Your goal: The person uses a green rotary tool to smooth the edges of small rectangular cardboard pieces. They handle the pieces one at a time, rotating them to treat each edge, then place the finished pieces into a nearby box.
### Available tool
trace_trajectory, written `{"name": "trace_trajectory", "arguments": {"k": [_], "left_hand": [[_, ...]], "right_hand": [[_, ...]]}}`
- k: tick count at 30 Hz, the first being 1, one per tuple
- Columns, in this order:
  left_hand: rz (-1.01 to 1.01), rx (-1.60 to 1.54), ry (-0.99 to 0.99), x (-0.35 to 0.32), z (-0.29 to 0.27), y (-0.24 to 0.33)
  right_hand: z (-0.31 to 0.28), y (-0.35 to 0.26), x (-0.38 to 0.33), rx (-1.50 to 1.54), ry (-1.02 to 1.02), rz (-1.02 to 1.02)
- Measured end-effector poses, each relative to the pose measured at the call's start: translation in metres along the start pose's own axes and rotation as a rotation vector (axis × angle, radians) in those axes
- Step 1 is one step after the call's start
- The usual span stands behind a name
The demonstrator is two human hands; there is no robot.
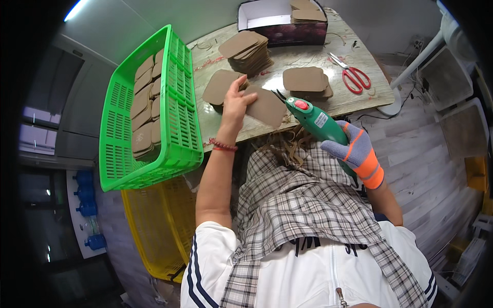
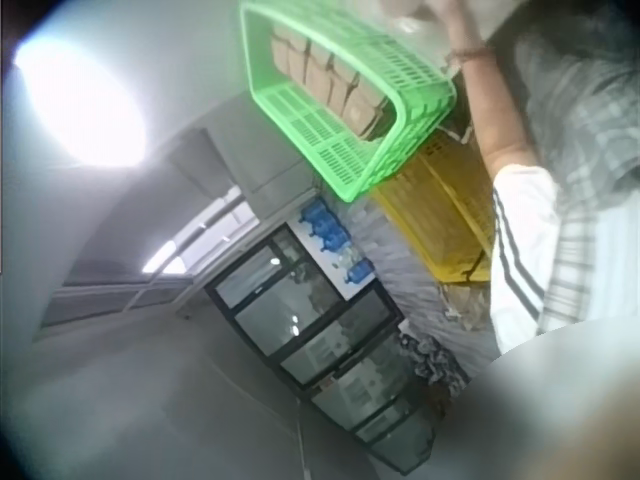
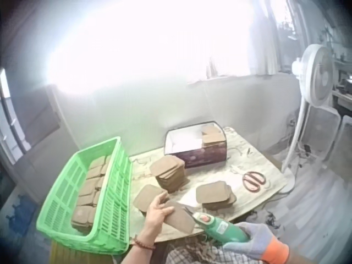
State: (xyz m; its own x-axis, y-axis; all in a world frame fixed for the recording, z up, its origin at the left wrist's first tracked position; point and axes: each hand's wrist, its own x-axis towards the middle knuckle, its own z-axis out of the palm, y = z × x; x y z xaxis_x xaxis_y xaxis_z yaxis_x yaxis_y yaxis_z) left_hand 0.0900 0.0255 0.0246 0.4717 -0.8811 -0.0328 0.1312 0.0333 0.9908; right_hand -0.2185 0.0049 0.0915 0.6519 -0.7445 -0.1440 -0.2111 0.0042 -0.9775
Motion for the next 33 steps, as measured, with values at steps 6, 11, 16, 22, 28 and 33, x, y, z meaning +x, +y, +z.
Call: {"name": "trace_trajectory", "arguments": {"k": [6,11,16,22,28,33], "left_hand": [[0.015,-0.061,0.078,0.063,0.07,-0.029],[0.635,1.114,0.494,0.056,0.025,-0.007],[0.161,1.408,0.7,0.041,-0.081,-0.02],[0.431,1.168,0.637,0.032,-0.081,-0.014],[0.433,0.207,0.599,0.019,-0.084,-0.006],[0.291,-0.882,0.392,-0.022,-0.007,0.014]], "right_hand": [[-0.001,0.005,-0.003,-0.003,0.039,-0.06],[-0.005,0.01,-0.003,-0.006,0.058,0.001],[0.005,0.019,0.007,-0.042,0.032,-0.054],[0.014,0.019,0.013,-0.082,0.05,-0.038],[0.023,0.016,0.013,-0.098,0.067,-0.021],[0.025,0.012,0.014,-0.115,0.099,-0.019]]}}
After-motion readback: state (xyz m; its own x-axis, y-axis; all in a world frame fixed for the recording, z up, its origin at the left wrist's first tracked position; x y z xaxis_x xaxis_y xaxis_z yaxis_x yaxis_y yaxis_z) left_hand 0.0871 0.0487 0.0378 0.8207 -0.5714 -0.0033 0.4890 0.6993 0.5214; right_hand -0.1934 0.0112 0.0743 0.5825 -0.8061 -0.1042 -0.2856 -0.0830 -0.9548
